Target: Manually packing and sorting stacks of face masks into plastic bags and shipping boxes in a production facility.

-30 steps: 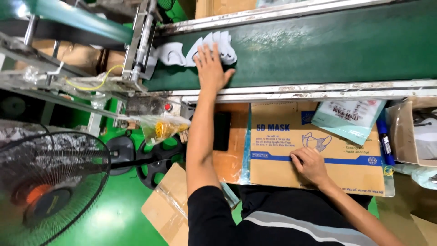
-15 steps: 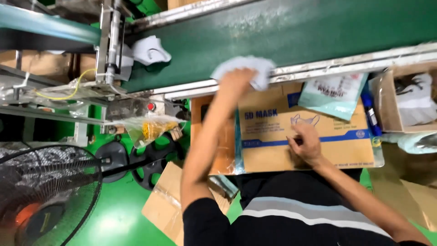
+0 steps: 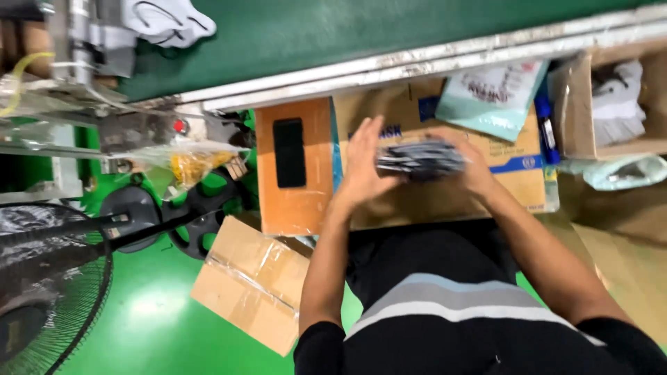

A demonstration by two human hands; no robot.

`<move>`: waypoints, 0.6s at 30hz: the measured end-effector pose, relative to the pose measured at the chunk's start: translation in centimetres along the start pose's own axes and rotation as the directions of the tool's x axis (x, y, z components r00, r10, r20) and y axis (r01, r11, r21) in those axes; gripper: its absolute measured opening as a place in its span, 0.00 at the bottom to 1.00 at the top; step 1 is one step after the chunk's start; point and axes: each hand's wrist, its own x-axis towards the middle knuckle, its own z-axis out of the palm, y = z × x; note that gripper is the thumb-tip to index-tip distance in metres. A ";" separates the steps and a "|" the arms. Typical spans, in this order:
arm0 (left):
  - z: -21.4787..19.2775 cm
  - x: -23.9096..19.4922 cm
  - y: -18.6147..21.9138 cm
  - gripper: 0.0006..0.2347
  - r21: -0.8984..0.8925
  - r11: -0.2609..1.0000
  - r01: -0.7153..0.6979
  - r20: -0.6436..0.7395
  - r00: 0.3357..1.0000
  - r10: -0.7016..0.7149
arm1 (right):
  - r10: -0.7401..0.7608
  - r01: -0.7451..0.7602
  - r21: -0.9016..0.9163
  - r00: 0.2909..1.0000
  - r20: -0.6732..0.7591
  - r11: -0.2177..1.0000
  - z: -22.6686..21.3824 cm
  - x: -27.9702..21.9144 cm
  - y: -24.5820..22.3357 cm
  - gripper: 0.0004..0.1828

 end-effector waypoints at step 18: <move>5.5 -4.3 -4.5 0.16 -0.329 0.635 0.699 -0.015 0.669 -0.744 | -0.433 0.136 -0.826 0.890 -0.139 0.546 -4.7 1.5 -6.7 0.16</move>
